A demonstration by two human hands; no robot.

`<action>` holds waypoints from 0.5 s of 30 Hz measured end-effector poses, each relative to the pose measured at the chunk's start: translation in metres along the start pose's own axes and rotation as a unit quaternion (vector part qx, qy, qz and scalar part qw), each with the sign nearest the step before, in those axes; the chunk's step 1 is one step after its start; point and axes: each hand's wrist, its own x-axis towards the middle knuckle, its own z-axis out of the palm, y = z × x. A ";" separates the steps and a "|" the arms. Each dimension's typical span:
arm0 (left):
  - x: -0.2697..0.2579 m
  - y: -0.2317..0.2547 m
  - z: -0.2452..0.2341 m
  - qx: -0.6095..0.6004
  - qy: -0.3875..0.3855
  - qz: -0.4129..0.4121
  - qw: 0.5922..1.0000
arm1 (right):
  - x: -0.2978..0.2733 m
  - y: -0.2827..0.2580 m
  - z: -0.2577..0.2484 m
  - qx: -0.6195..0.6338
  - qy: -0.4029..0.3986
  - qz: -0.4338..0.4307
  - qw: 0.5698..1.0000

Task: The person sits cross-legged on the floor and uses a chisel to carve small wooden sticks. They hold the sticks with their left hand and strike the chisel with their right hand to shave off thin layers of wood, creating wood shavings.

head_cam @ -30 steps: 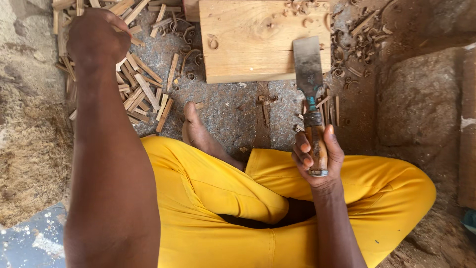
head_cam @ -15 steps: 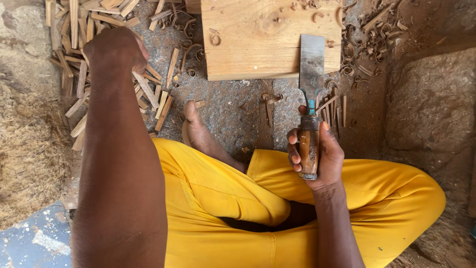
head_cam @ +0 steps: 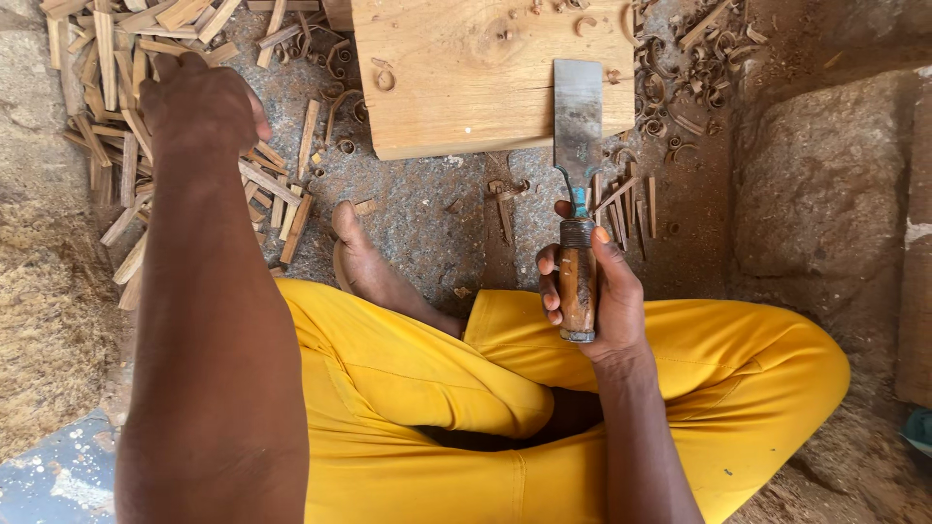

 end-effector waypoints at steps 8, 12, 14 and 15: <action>-0.024 -0.010 -0.029 -0.285 -0.010 -0.018 0.958 | 0.000 -0.002 -0.002 -0.002 0.015 0.015 1.000; -0.034 -0.008 -0.043 -0.328 -0.033 0.015 0.944 | 0.001 -0.002 0.000 0.010 0.005 0.021 1.000; -0.036 -0.007 -0.050 -0.366 -0.037 0.025 0.930 | 0.001 -0.002 -0.001 0.013 0.005 0.021 1.000; -0.037 -0.005 -0.053 -0.416 -0.025 0.027 0.909 | 0.001 -0.002 -0.001 0.014 0.006 0.022 1.000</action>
